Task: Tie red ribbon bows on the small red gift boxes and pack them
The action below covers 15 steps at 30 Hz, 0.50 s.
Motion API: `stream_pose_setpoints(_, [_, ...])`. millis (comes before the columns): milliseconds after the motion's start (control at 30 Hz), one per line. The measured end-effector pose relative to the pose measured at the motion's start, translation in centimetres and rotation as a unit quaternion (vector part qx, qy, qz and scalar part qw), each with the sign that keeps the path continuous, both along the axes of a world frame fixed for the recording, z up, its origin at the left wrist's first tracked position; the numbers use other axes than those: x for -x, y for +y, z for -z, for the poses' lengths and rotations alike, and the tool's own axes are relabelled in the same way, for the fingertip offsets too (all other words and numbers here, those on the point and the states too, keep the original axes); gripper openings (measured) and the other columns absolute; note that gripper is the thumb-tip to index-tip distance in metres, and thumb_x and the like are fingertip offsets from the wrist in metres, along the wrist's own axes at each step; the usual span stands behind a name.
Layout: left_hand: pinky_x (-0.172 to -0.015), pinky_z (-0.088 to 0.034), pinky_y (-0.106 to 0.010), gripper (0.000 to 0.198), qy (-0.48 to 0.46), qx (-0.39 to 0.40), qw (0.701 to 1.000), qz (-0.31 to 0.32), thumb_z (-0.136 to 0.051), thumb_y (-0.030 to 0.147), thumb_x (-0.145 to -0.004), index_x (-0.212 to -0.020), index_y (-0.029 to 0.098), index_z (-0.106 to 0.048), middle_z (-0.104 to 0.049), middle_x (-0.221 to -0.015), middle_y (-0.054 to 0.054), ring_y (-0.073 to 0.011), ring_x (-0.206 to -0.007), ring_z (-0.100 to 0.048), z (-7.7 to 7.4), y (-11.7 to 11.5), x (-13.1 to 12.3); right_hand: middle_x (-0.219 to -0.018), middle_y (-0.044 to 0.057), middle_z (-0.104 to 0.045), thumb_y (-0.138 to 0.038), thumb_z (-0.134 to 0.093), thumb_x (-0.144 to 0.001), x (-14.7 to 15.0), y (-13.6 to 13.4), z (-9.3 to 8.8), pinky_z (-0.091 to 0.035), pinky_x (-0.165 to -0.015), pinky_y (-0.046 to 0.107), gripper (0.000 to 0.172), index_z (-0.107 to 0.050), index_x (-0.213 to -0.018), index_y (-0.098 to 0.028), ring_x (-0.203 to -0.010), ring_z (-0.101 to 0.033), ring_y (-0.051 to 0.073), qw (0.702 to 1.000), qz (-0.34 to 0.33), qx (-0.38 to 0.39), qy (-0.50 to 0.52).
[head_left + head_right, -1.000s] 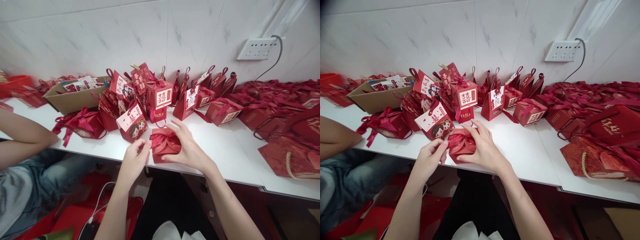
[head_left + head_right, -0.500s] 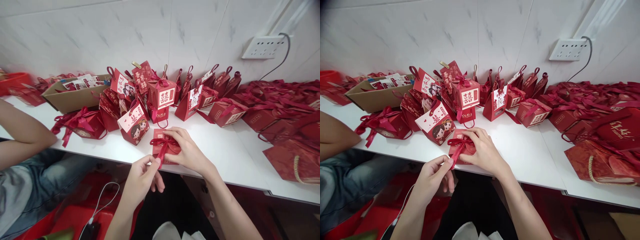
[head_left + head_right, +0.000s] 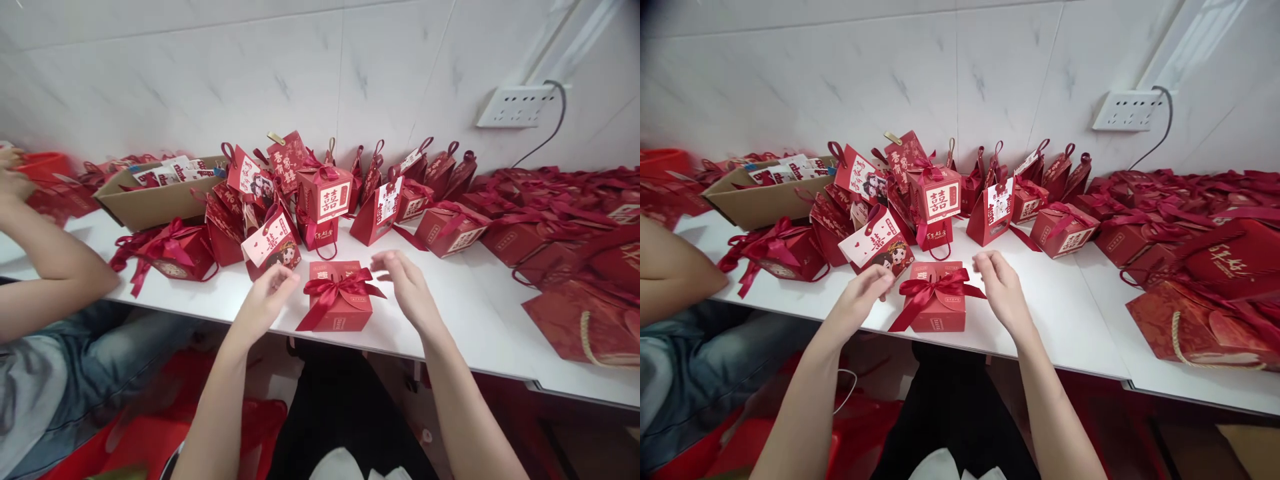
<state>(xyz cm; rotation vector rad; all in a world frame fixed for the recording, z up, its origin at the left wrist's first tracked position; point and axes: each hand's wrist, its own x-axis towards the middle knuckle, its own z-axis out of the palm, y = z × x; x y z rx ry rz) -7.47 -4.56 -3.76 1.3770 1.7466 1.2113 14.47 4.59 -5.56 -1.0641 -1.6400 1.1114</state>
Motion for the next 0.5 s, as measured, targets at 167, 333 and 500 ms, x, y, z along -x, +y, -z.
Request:
stream_pose_setpoints(167, [-0.061, -0.040, -0.022, 0.023, -0.011, 0.008, 0.996, 0.083, -0.056, 0.041, -0.080, -0.075, 0.018, -0.052, -0.053, -0.070, 0.003, -0.0104, -0.063, -0.049, 0.6, 0.8, -1.0, -0.067, 0.000, -0.053, -0.058, -0.049, -0.082, 1.0, -0.4, -0.1, -0.044, -0.063, 0.028, 0.043, -0.047, -0.066, -0.019, -0.066, -0.052, 0.015, 0.995, -0.069, 0.068, 0.004])
stream_pose_setpoints(333, [-0.059, -0.038, -0.020, 0.028, -0.047, -0.014, 0.997, 0.053, -0.049, 0.040, -0.085, -0.068, 0.018, -0.046, -0.045, -0.063, 0.005, -0.0089, -0.060, -0.045, 1.3, 0.9, -1.7, -0.064, -0.002, -0.051, -0.050, -0.056, -0.080, 1.7, -0.7, 0.6, -0.042, -0.062, 0.027, 0.037, -0.047, -0.063, -0.019, -0.061, -0.049, 0.012, 0.991, -0.084, 0.086, 0.065])
stream_pose_setpoints(500, [-0.054, -0.035, -0.021, 0.032, -0.033, 0.007, 0.999, 0.034, -0.048, 0.041, -0.085, -0.064, 0.019, -0.039, -0.038, -0.057, 0.006, -0.0085, -0.053, -0.040, 1.4, 1.2, -2.1, -0.072, 0.001, -0.055, -0.047, -0.057, -0.079, 1.1, -1.1, 0.1, -0.048, -0.067, 0.033, 0.029, -0.050, -0.074, -0.020, -0.069, -0.056, 0.016, 0.995, -0.002, 0.048, 0.090])
